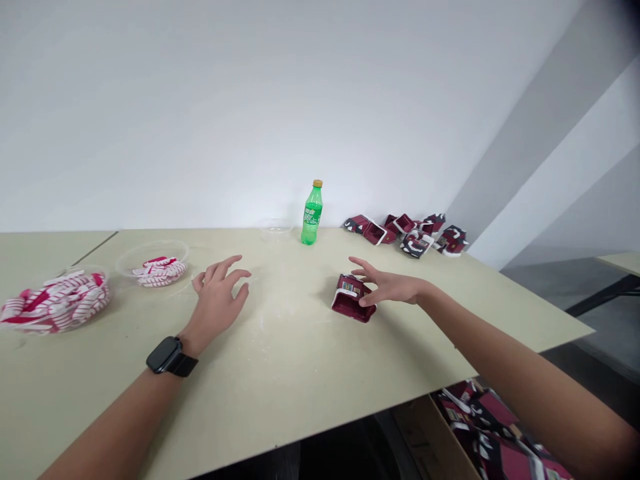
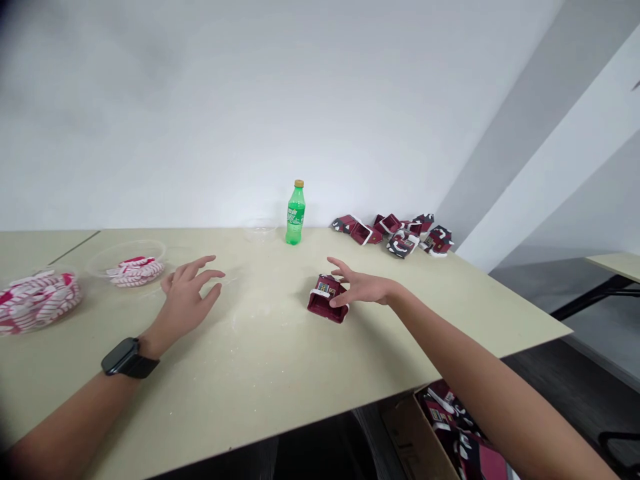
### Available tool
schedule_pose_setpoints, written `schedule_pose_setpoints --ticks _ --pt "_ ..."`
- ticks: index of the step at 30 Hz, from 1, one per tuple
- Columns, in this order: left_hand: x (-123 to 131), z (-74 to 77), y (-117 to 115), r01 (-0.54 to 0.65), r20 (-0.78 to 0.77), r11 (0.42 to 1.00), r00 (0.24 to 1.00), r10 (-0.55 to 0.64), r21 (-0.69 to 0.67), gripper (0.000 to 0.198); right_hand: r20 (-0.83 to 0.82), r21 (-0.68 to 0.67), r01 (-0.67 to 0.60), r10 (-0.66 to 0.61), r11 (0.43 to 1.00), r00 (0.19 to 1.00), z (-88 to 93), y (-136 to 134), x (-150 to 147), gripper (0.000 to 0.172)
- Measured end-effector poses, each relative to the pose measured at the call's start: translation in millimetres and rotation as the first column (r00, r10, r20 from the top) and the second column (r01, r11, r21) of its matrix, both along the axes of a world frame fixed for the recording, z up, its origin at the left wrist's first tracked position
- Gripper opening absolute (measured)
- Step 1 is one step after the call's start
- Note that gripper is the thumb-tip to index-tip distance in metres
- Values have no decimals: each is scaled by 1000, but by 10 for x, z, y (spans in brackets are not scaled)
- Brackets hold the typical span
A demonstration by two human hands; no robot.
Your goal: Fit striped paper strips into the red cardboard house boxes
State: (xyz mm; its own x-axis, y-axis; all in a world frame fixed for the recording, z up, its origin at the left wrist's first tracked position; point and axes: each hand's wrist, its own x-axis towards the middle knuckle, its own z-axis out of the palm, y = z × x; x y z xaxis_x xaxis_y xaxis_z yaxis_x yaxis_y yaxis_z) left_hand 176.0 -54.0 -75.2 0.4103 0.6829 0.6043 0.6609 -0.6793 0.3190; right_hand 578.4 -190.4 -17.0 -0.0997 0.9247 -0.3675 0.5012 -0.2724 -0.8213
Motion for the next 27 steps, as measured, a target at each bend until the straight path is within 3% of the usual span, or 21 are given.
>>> schedule_pose_setpoints --ticks 4,6,8,10,13,16,20,23,25,27 --pt "0 13 -4 -7 -6 1000 1000 7 -17 22 29 -22 -4 4 1000 1000 20 2 -130 135" --pt "12 41 -30 13 23 999 1000 -12 -42 23 129 122 -9 -7 992 992 35 -49 -259 131" --pt "34 79 -80 86 97 991 992 -76 -105 28 276 381 -76 -35 922 960 52 -116 -440 126" --pt "68 112 -155 219 210 950 962 -173 -224 40 394 580 -195 -63 791 917 70 -170 -664 122" --pt "134 126 -287 462 403 772 868 -291 -437 51 463 680 -333 -30 654 886 94 -180 -1037 121" --pt "198 107 -395 640 555 541 760 -338 -546 55 497 694 -396 -1 602 868 103 -100 -1386 116" --pt "239 89 -418 722 687 388 681 -254 -573 52 496 722 -414 3 554 869 66 44 -1681 110" --pt "220 82 -342 769 778 316 615 -132 -555 56 304 746 -267 44 610 952 -5 140 -1723 123" --pt "189 71 -277 783 802 303 591 -88 -544 58 20 704 -37 31 709 999 -73 206 -1700 131" --pt "152 56 -229 779 803 311 591 -73 -545 58 -252 560 157 -13 813 968 -153 271 -1679 125"
